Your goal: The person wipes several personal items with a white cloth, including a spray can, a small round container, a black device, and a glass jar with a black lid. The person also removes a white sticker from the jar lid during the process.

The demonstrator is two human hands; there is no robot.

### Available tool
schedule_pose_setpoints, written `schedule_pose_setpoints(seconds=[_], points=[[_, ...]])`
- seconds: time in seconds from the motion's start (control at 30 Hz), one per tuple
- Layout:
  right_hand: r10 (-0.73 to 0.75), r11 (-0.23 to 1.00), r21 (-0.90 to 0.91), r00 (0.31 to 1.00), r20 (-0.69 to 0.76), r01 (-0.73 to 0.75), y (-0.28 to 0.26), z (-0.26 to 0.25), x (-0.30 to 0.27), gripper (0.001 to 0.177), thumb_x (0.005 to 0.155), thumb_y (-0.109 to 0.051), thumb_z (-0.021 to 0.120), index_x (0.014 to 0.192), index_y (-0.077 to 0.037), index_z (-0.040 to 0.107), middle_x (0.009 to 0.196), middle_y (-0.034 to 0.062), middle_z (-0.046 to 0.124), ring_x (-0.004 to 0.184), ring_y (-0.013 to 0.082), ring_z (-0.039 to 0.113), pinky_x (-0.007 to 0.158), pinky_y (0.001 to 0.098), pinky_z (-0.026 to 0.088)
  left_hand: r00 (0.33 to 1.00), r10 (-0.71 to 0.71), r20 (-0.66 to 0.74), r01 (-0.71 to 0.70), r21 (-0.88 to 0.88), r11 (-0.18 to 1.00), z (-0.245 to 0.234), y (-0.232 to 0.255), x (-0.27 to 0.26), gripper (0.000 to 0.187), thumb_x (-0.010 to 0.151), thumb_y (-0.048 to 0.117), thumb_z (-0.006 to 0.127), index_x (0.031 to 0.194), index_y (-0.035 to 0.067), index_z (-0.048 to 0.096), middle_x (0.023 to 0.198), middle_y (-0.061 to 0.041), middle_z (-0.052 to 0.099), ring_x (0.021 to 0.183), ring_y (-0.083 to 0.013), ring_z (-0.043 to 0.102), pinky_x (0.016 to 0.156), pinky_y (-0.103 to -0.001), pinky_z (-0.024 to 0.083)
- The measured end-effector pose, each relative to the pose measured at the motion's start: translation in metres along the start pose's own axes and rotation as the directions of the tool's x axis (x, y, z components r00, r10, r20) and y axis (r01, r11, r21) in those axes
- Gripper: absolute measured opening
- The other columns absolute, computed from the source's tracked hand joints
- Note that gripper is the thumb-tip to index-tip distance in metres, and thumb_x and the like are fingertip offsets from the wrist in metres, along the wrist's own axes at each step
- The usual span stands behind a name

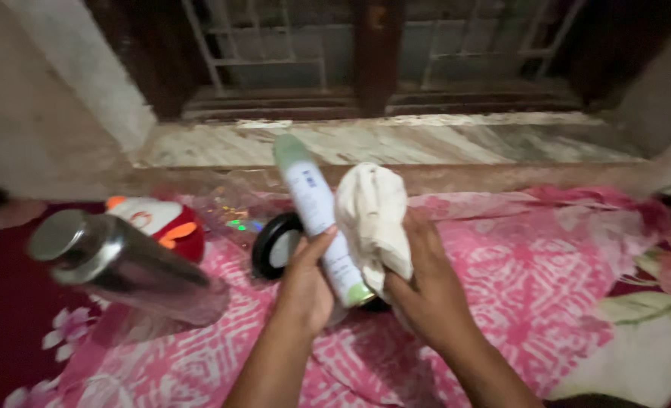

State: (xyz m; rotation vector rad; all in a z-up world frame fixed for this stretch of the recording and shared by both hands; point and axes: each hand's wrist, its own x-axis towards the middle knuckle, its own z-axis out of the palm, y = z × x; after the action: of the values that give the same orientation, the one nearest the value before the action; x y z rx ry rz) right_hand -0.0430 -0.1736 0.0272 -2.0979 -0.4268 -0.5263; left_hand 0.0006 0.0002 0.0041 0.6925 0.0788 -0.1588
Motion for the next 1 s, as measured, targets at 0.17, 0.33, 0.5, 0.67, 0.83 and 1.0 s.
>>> schedule_pose_setpoints(seconds=[0.17, 0.33, 0.5, 0.67, 0.83, 1.0], points=[[-0.076, 0.997, -0.021, 0.997, 0.004, 0.077, 0.003, -0.001, 0.001, 0.083, 0.075, -0.001, 0.064, 0.152, 0.001, 0.033, 0.157, 0.0262, 0.038, 0.148, 0.0426, 0.036, 0.118, 0.0423, 0.03, 0.999, -0.014, -0.042, 0.016, 0.048, 0.999, -0.003, -0.001, 0.0, 0.047, 0.091, 0.02, 0.067, 0.134, 0.005, 0.053, 0.123, -0.01, 0.066, 0.114, -0.0243, 0.064, 0.102, -0.041, 0.05], [-0.054, 0.996, 0.067, 0.998, 0.027, 0.052, -0.001, -0.006, 0.001, 0.08, 0.076, 0.003, 0.058, 0.153, -0.002, 0.034, 0.159, 0.0219, 0.04, 0.149, 0.0389, 0.039, 0.12, 0.0407, 0.032, 0.999, -0.021, -0.031, 0.022, 0.049, 0.999, -0.002, -0.003, -0.002, 0.049, 0.09, 0.02, 0.067, 0.135, 0.004, 0.053, 0.124, -0.009, 0.066, 0.115, -0.0233, 0.064, 0.103, -0.04, 0.05], [-0.03, 0.999, 0.041, 0.999, 0.04, 0.028, 0.0, -0.006, 0.002, 0.081, 0.075, 0.005, 0.056, 0.153, -0.002, 0.033, 0.158, 0.0221, 0.039, 0.149, 0.0388, 0.037, 0.12, 0.041, 0.031, 1.0, -0.002, 0.001, 0.002, 0.047, 0.999, 0.0, -0.003, -0.003, 0.055, 0.09, 0.019, 0.065, 0.142, 0.006, 0.05, 0.132, -0.009, 0.062, 0.122, -0.0237, 0.061, 0.106, -0.04, 0.048], [-0.078, 0.997, -0.026, 0.997, 0.018, 0.079, 0.011, -0.002, 0.007, 0.083, 0.073, 0.009, 0.054, 0.154, -0.001, 0.035, 0.159, 0.0231, 0.038, 0.15, 0.0399, 0.037, 0.121, 0.0405, 0.032, 0.999, 0.004, 0.042, -0.006, 0.034, 0.999, -0.001, -0.002, 0.001, 0.057, 0.091, 0.018, 0.064, 0.145, 0.006, 0.047, 0.137, -0.01, 0.06, 0.126, -0.0248, 0.059, 0.108, -0.041, 0.046], [-0.014, 0.998, -0.068, 1.0, 0.011, 0.014, 0.023, 0.0, 0.014, 0.08, 0.072, 0.01, 0.056, 0.149, 0.0, 0.039, 0.158, 0.0236, 0.039, 0.147, 0.0406, 0.038, 0.118, 0.039, 0.033, 0.999, 0.002, 0.036, -0.003, 0.037, 0.999, -0.004, -0.008, 0.011, 0.054, 0.093, 0.017, 0.064, 0.143, 0.005, 0.048, 0.135, -0.01, 0.06, 0.124, -0.0257, 0.059, 0.107, -0.042, 0.047], [-0.011, 1.0, 0.009, 1.0, -0.013, 0.011, 0.031, 0.0, 0.019, 0.078, 0.074, 0.001, 0.06, 0.151, -0.001, 0.042, 0.154, 0.0221, 0.044, 0.145, 0.0386, 0.042, 0.119, 0.0384, 0.035, 0.997, 0.026, 0.079, -0.031, 0.063, 0.998, -0.006, -0.01, 0.023, 0.052, 0.092, 0.016, 0.065, 0.141, 0.007, 0.047, 0.132, -0.01, 0.06, 0.123, -0.0261, 0.059, 0.106, -0.044, 0.048]])
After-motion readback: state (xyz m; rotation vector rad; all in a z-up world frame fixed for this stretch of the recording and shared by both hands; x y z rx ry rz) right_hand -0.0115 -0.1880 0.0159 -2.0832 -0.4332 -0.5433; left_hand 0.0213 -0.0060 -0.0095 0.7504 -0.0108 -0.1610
